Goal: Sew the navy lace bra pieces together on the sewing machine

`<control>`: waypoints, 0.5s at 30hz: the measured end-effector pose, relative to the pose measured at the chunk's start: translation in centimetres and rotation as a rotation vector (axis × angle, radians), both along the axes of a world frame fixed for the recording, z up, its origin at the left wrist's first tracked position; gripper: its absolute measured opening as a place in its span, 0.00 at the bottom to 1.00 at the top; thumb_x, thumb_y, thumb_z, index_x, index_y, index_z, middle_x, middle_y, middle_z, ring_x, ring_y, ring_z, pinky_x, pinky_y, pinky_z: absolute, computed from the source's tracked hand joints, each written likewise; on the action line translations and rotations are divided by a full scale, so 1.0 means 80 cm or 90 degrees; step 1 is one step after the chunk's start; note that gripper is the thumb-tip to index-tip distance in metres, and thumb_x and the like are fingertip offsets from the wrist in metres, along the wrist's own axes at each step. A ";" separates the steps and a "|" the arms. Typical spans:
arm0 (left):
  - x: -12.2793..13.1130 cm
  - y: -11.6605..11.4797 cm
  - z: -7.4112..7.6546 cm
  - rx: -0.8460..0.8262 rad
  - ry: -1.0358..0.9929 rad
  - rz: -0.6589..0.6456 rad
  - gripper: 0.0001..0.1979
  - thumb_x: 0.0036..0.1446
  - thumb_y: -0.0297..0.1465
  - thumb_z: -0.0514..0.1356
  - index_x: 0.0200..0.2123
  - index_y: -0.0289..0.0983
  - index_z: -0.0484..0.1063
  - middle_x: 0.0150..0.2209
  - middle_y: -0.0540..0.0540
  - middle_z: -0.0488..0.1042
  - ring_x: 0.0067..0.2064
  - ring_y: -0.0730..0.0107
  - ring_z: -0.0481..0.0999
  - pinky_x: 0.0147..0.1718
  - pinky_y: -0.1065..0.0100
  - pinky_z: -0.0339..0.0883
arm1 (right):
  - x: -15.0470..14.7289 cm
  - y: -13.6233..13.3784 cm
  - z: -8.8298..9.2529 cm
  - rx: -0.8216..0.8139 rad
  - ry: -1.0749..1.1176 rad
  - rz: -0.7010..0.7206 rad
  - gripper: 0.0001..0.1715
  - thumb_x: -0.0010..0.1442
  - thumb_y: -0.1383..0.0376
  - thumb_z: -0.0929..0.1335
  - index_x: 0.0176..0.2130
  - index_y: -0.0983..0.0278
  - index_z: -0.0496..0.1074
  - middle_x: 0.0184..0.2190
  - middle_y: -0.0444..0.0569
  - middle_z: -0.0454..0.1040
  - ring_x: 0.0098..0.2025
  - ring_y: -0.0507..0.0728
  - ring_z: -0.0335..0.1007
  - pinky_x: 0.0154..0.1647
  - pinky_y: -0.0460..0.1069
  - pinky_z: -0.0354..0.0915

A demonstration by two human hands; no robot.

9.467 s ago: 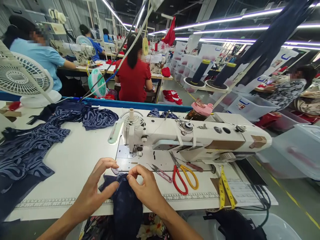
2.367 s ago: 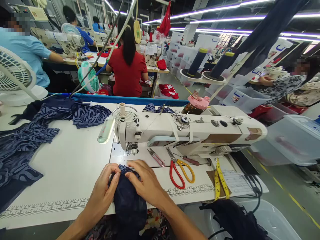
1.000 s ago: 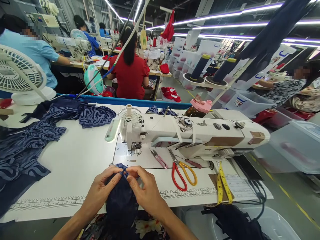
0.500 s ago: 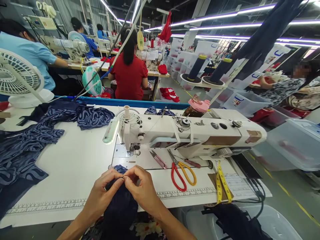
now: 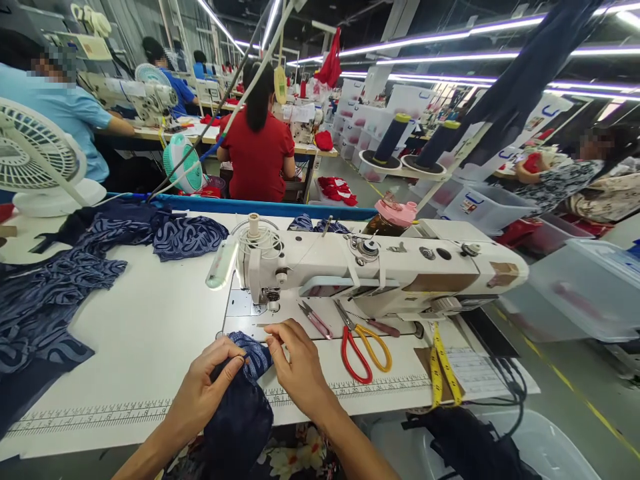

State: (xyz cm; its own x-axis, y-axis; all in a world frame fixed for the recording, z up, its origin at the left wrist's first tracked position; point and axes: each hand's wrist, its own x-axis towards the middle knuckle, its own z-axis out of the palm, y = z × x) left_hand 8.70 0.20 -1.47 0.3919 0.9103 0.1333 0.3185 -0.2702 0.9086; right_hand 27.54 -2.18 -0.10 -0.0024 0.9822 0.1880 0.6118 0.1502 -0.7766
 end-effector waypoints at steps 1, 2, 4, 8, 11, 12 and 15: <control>-0.001 -0.001 -0.002 0.007 0.001 -0.003 0.14 0.66 0.38 0.53 0.31 0.40 0.71 0.30 0.47 0.70 0.36 0.64 0.70 0.42 0.62 0.63 | -0.002 0.001 -0.001 0.005 -0.035 0.007 0.11 0.68 0.63 0.61 0.45 0.59 0.71 0.40 0.49 0.73 0.42 0.57 0.70 0.42 0.51 0.67; -0.002 -0.001 -0.004 0.010 0.000 -0.007 0.13 0.66 0.38 0.53 0.31 0.40 0.72 0.30 0.47 0.70 0.36 0.64 0.70 0.41 0.63 0.64 | -0.003 0.003 -0.003 0.005 -0.068 0.018 0.11 0.68 0.64 0.61 0.45 0.59 0.72 0.40 0.49 0.73 0.44 0.58 0.70 0.45 0.52 0.67; -0.004 -0.003 -0.009 0.006 -0.008 -0.017 0.13 0.66 0.37 0.53 0.32 0.40 0.73 0.31 0.47 0.69 0.36 0.64 0.70 0.37 0.65 0.64 | -0.007 0.004 -0.007 -0.009 -0.103 0.037 0.10 0.67 0.65 0.63 0.46 0.59 0.71 0.42 0.49 0.73 0.46 0.59 0.70 0.47 0.54 0.66; -0.008 -0.009 -0.017 -0.022 -0.062 -0.035 0.13 0.67 0.36 0.52 0.33 0.40 0.72 0.32 0.47 0.69 0.36 0.66 0.70 0.37 0.66 0.64 | -0.013 0.007 -0.015 -0.069 -0.030 0.054 0.16 0.65 0.65 0.64 0.53 0.58 0.68 0.46 0.49 0.73 0.47 0.57 0.70 0.49 0.53 0.66; -0.013 -0.012 -0.018 -0.026 -0.097 -0.052 0.12 0.67 0.35 0.53 0.34 0.40 0.72 0.34 0.46 0.70 0.37 0.66 0.71 0.39 0.66 0.64 | -0.014 0.010 -0.016 -0.135 0.094 0.051 0.17 0.64 0.63 0.66 0.53 0.59 0.69 0.43 0.47 0.74 0.44 0.56 0.70 0.45 0.50 0.66; -0.015 -0.012 -0.017 -0.028 -0.101 -0.067 0.11 0.67 0.35 0.53 0.34 0.40 0.72 0.34 0.46 0.70 0.37 0.66 0.71 0.38 0.67 0.64 | -0.014 0.011 -0.015 -0.158 0.137 0.055 0.14 0.63 0.62 0.67 0.49 0.60 0.71 0.39 0.46 0.74 0.41 0.55 0.69 0.42 0.49 0.65; -0.021 -0.008 -0.009 -0.040 -0.100 -0.099 0.11 0.66 0.35 0.54 0.34 0.40 0.73 0.33 0.46 0.69 0.36 0.67 0.71 0.37 0.67 0.65 | -0.016 0.013 -0.010 -0.189 0.245 0.062 0.07 0.61 0.60 0.68 0.34 0.62 0.70 0.27 0.40 0.65 0.30 0.51 0.62 0.32 0.46 0.60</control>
State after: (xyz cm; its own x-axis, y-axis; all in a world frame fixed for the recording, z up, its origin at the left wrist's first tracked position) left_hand 7.01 -0.43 -2.21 0.5066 0.8493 0.1481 0.1310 -0.2456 0.9605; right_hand 26.24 -1.12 -0.89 -0.0820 0.9921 -0.0953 0.2671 -0.0702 -0.9611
